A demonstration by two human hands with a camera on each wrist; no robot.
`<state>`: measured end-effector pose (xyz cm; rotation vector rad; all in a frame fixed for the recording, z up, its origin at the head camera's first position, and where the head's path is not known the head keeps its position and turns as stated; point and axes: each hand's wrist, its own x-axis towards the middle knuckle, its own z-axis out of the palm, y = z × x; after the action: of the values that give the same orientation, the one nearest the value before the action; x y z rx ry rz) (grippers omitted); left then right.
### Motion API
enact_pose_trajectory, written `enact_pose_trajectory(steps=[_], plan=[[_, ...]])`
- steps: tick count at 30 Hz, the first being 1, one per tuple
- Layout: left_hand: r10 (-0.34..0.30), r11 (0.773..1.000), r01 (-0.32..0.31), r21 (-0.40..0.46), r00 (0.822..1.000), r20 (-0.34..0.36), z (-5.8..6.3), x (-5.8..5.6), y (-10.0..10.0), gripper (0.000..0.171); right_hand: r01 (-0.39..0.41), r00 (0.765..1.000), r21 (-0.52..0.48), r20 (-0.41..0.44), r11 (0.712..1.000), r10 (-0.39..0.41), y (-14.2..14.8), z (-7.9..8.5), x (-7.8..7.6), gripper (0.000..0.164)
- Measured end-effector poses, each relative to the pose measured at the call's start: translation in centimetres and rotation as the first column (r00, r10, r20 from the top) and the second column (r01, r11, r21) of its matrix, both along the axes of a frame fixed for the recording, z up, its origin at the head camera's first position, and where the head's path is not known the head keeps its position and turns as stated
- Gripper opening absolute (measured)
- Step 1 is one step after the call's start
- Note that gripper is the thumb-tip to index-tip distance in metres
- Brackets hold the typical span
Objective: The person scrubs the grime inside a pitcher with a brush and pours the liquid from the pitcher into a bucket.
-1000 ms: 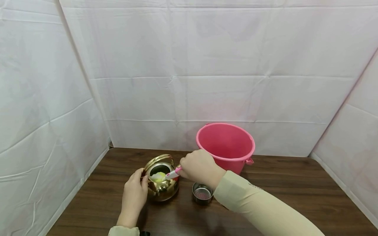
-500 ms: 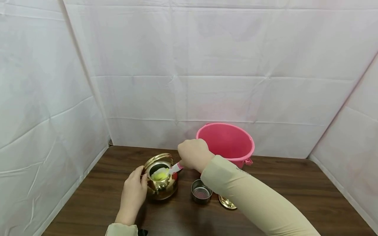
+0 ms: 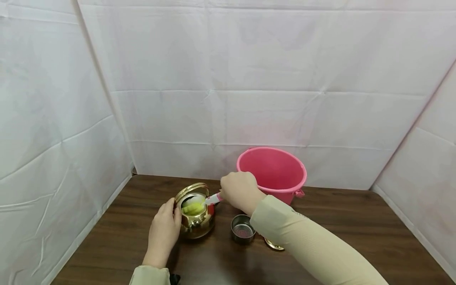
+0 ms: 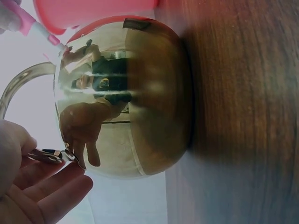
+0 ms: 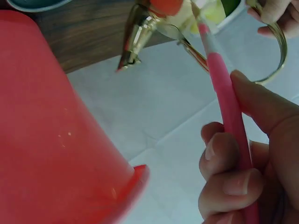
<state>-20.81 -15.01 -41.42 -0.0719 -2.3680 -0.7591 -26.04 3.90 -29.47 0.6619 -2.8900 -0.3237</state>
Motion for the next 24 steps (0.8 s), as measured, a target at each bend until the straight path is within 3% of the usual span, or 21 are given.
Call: enact_pose_trajectory(steps=[6,16,20,24], plan=[[0.012,1.000,-0.014,-0.021,0.997,-0.072,-0.2,-0.3,0.2,0.022,-0.043,0.998,0.013,-0.046,0.999,0.043,-0.1,-0.9,0.1,0.029],[0.014,1.000,-0.015,-0.004,0.997,-0.073,-0.4,-0.1,0.1,0.019,-0.150,0.981,0.048,-0.117,0.987,0.155,0.2,-1.9,0.4,0.037],[0.010,1.000,-0.011,-0.010,0.998,-0.058,-0.3,0.1,0.1,0.020,-0.189,0.965,0.089,-0.165,0.978,0.202,0.4,-2.4,0.6,0.037],[0.001,1.000,-0.001,-0.016,0.999,-0.048,-0.3,0.2,0.2,0.022,-0.238,0.933,0.137,-0.241,0.961,0.266,0.6,-2.7,0.8,0.035]])
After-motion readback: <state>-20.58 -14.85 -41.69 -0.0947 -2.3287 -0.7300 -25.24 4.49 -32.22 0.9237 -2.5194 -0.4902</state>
